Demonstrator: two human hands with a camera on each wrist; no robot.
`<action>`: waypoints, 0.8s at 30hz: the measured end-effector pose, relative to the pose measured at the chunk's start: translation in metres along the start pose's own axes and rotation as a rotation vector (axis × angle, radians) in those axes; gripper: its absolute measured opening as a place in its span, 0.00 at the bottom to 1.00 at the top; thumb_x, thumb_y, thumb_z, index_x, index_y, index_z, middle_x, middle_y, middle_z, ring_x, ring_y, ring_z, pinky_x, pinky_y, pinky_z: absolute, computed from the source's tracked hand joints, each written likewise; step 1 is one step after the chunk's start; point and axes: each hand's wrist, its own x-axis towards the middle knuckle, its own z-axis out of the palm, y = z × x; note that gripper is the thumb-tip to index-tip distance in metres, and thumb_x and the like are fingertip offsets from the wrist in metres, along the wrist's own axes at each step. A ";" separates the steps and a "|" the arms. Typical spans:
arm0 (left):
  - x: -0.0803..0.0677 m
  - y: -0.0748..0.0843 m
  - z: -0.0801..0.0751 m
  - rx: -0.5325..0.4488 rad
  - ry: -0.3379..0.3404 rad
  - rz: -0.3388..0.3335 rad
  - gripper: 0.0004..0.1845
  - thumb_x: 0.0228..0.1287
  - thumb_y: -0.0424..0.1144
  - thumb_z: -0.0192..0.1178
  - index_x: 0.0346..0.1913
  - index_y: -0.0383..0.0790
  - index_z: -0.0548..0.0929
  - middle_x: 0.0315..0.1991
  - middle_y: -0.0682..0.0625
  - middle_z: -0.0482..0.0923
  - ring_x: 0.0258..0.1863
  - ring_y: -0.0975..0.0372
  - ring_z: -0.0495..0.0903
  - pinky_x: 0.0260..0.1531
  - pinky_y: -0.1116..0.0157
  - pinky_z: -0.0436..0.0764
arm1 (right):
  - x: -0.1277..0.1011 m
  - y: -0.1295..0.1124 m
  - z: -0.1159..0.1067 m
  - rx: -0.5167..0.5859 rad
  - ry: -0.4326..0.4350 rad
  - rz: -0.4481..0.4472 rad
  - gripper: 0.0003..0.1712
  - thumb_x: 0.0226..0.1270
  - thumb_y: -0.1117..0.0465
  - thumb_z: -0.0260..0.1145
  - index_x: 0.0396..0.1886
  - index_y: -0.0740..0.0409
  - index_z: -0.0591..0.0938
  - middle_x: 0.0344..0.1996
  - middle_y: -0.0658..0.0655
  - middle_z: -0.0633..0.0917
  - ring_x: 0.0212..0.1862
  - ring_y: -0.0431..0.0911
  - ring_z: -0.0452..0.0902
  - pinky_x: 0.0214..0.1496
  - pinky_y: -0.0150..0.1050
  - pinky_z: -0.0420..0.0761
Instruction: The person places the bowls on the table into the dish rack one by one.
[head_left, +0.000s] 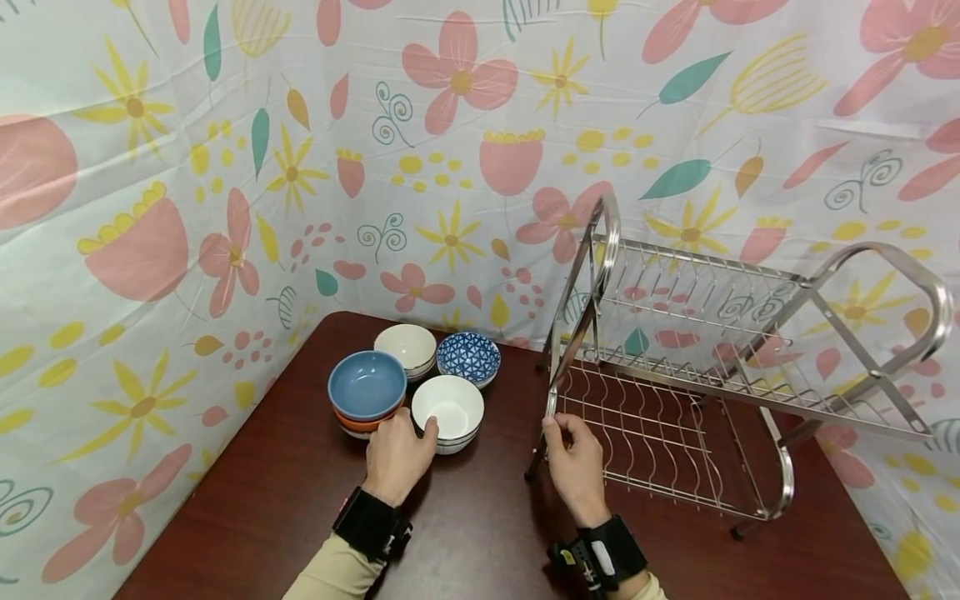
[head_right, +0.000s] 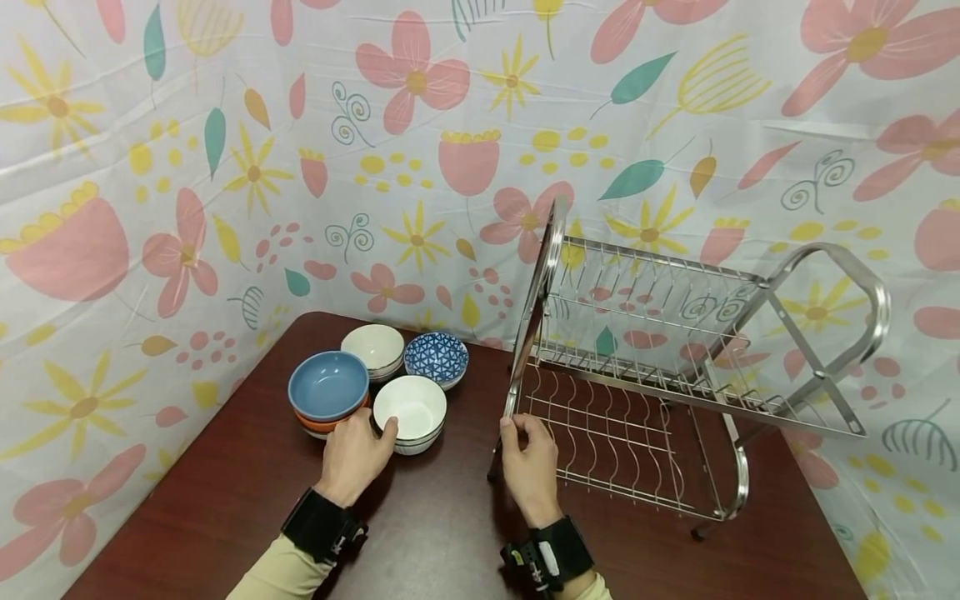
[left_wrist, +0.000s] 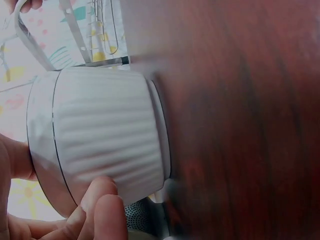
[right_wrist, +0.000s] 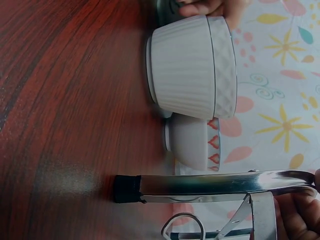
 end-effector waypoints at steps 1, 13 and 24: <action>0.001 0.000 0.000 -0.004 -0.001 0.003 0.22 0.58 0.51 0.62 0.29 0.30 0.80 0.22 0.37 0.79 0.21 0.45 0.79 0.18 0.50 0.76 | 0.000 0.000 0.000 0.002 -0.002 -0.002 0.10 0.72 0.54 0.58 0.38 0.55 0.81 0.26 0.51 0.78 0.21 0.41 0.71 0.24 0.34 0.70; 0.002 0.003 0.003 -0.023 -0.054 0.007 0.17 0.55 0.45 0.61 0.32 0.30 0.80 0.23 0.37 0.80 0.21 0.46 0.80 0.19 0.51 0.77 | 0.000 -0.001 0.000 0.001 0.012 -0.005 0.09 0.72 0.55 0.59 0.37 0.54 0.81 0.26 0.50 0.78 0.20 0.41 0.71 0.23 0.34 0.70; 0.004 0.007 0.007 -0.031 -0.047 0.045 0.18 0.57 0.47 0.62 0.32 0.31 0.82 0.23 0.37 0.80 0.21 0.46 0.80 0.20 0.51 0.77 | 0.000 0.001 0.002 -0.003 0.026 -0.020 0.09 0.72 0.56 0.59 0.37 0.56 0.81 0.25 0.51 0.77 0.20 0.41 0.70 0.22 0.33 0.70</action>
